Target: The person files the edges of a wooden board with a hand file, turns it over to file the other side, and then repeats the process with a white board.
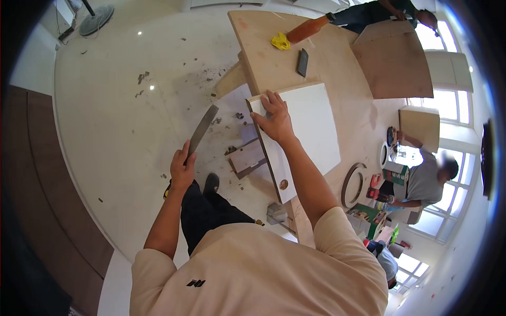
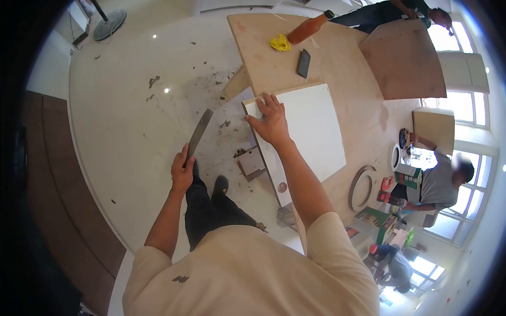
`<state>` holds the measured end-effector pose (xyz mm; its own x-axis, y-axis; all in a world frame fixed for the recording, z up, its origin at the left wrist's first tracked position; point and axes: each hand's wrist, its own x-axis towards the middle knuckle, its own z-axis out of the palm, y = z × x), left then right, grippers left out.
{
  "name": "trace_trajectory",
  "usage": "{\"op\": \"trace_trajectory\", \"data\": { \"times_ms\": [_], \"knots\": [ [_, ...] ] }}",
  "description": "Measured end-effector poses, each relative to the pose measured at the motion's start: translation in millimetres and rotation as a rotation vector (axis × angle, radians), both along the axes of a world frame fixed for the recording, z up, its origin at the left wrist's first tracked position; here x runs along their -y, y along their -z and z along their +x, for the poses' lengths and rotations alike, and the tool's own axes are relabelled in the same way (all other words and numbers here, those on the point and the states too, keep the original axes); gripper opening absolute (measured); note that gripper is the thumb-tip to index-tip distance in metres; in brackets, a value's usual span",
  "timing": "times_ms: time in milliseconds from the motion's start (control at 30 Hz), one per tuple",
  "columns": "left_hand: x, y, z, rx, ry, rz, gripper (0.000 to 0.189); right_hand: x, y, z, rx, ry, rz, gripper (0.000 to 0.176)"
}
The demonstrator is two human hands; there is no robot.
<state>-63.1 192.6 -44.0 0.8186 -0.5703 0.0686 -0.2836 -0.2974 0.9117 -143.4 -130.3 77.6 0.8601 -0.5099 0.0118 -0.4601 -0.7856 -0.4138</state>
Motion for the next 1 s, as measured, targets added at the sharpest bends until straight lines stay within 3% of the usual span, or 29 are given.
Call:
{"op": "trace_trajectory", "data": {
  "times_ms": [200, 500, 600, 667, 800, 933, 1000],
  "knots": [
    [0.5, 9.6, -8.7, 0.025, -0.021, -0.027, 0.051, -6.0, 0.5, 19.6, -0.029, 0.033, -0.018, 0.057],
    [35.8, -0.7, -4.1, -0.020, 0.039, -0.067, 0.050, 8.2, -9.5, 13.9, -0.025, -0.023, 0.177, 0.045],
    [59.4, -0.3, -0.7, 0.004, 0.075, -0.112, 0.051, 20.6, 8.8, -35.2, 0.044, 0.020, -0.068, 0.050],
    [72.9, 1.3, 3.1, 0.040, 0.106, -0.139, 0.052, 27.2, 12.1, -85.4, -0.156, 0.138, -0.202, 0.057],
    [98.7, 6.7, 15.6, 0.163, 0.150, -0.183, 0.054, 18.1, 6.1, -167.8, -0.265, 0.353, -0.203, 0.061],
    [121.5, 20.1, 22.5, 0.195, 0.255, -0.175, 0.056, 13.4, 5.7, -176.3, -0.275, 0.394, -0.210, 0.063],
    [142.7, -4.3, 9.8, 0.293, 0.275, -0.251, 0.057, 14.8, 7.0, -178.5, -0.259, 0.382, -0.220, 0.063]
  ]
}}
